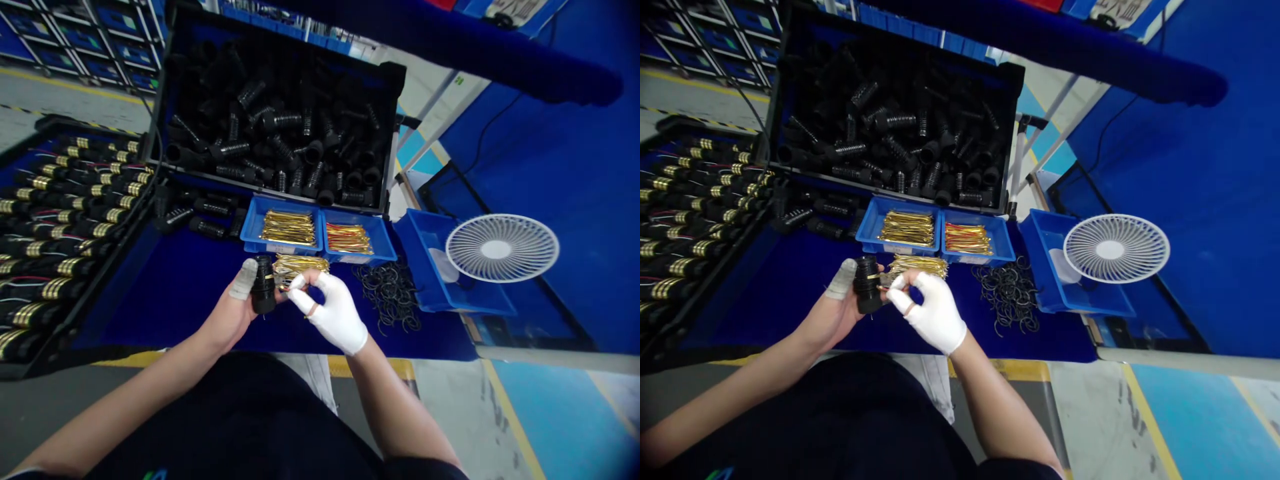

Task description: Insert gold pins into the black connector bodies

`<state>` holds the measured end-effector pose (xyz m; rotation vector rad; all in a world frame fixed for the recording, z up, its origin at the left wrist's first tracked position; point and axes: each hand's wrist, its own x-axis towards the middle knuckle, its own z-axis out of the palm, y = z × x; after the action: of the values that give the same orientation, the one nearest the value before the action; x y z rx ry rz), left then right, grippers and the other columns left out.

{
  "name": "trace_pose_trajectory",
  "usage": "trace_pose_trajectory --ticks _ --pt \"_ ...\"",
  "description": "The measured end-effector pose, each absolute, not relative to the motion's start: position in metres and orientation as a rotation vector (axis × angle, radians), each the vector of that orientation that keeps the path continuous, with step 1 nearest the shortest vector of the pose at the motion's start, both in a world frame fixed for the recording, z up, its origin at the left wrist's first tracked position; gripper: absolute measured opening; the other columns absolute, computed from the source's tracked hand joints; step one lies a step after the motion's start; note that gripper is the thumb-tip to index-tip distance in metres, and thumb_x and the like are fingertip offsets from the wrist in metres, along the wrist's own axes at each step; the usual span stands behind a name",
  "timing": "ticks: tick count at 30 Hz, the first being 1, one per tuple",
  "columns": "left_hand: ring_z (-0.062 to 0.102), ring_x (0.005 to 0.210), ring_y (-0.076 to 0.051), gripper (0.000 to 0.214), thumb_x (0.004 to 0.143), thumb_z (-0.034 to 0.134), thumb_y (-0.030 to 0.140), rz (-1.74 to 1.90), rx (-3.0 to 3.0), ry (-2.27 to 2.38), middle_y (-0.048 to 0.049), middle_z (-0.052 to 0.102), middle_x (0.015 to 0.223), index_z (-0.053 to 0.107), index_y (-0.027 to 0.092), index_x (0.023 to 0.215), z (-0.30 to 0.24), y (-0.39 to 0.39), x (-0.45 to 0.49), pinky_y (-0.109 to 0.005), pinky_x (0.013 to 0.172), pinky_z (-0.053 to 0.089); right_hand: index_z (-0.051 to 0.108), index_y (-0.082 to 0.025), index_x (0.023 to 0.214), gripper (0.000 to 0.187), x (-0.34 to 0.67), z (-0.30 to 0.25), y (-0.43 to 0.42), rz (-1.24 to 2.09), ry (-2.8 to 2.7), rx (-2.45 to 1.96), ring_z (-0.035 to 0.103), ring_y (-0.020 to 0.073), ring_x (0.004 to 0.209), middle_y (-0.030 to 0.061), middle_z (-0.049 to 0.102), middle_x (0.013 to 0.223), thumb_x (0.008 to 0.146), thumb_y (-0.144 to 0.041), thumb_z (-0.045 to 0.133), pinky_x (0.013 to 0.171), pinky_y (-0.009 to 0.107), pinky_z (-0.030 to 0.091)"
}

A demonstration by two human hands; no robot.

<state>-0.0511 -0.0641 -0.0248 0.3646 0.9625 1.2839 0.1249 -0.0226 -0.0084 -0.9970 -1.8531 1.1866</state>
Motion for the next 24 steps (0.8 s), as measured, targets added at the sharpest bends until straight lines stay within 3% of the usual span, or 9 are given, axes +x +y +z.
trace_pose_trajectory --ticks 5,8,10,12,15,19,24 --pt "0.071 0.095 -0.024 0.056 0.082 0.071 0.062 1.298 0.388 0.950 -0.0096 0.075 0.100 0.070 0.015 0.113 -0.028 -0.068 -0.048 -0.031 0.083 0.055 0.063 -0.021 0.080 0.011 0.112 -0.020 -0.024 1.215 -1.855 -1.021 0.063 0.0165 0.076 -0.0005 0.068 0.081 0.088 -0.028 0.064 0.080 0.029 0.050" --pt "0.066 0.104 -0.024 0.044 0.075 0.085 0.039 1.352 0.579 1.093 -0.0063 0.074 0.107 0.071 0.019 0.112 -0.028 -0.069 -0.050 -0.029 0.090 0.050 0.058 -0.022 0.076 0.013 0.108 -0.025 -0.026 1.178 -1.849 -1.018 0.060 0.0158 0.073 -0.0021 0.064 0.076 0.086 -0.027 0.064 0.077 0.028 0.048" --pt "0.064 0.101 -0.022 0.043 0.065 0.091 0.019 1.365 0.737 1.193 -0.0034 0.073 0.103 0.073 0.019 0.104 -0.026 -0.070 -0.050 -0.024 0.089 0.047 0.055 -0.022 0.074 0.014 0.107 -0.029 -0.027 1.214 -1.815 -0.979 0.058 0.0155 0.072 -0.0028 0.061 0.075 0.084 -0.025 0.063 0.074 0.027 0.047" --pt "0.064 0.094 -0.020 0.043 0.060 0.092 0.010 1.367 0.762 1.204 -0.0027 0.073 0.096 0.074 0.018 0.098 -0.025 -0.071 -0.049 -0.023 0.085 0.046 0.053 -0.022 0.073 0.015 0.106 -0.032 -0.029 1.265 -1.760 -0.960 0.058 0.0156 0.072 -0.0028 0.061 0.074 0.084 -0.026 0.063 0.074 0.027 0.047" --pt "0.064 0.084 -0.018 0.039 0.065 0.092 0.019 1.378 0.618 1.106 -0.0033 0.072 0.093 0.072 0.016 0.098 -0.025 -0.071 -0.045 -0.023 0.077 0.048 0.055 -0.022 0.071 0.018 0.105 -0.033 -0.034 1.259 -1.711 -1.032 0.058 0.0160 0.070 -0.0026 0.063 0.072 0.084 -0.029 0.064 0.074 0.028 0.048" --pt "0.066 0.079 -0.018 0.042 0.078 0.081 0.049 1.334 0.423 0.982 -0.0047 0.073 0.091 0.071 0.015 0.100 -0.028 -0.068 -0.041 -0.026 0.073 0.051 0.062 -0.022 0.073 0.016 0.106 -0.028 -0.040 1.143 -1.744 -1.051 0.063 0.0169 0.070 -0.0011 0.066 0.072 0.088 -0.029 0.064 0.075 0.029 0.049" --pt "0.069 0.076 -0.019 0.053 0.075 0.078 0.061 1.362 0.401 0.953 -0.0036 0.074 0.086 0.069 0.017 0.103 -0.026 -0.066 -0.038 -0.028 0.073 0.055 0.065 -0.023 0.075 0.016 0.111 -0.019 -0.040 1.149 -1.711 -1.039 0.065 0.0167 0.073 -0.0012 0.069 0.074 0.091 -0.026 0.062 0.078 0.030 0.050"
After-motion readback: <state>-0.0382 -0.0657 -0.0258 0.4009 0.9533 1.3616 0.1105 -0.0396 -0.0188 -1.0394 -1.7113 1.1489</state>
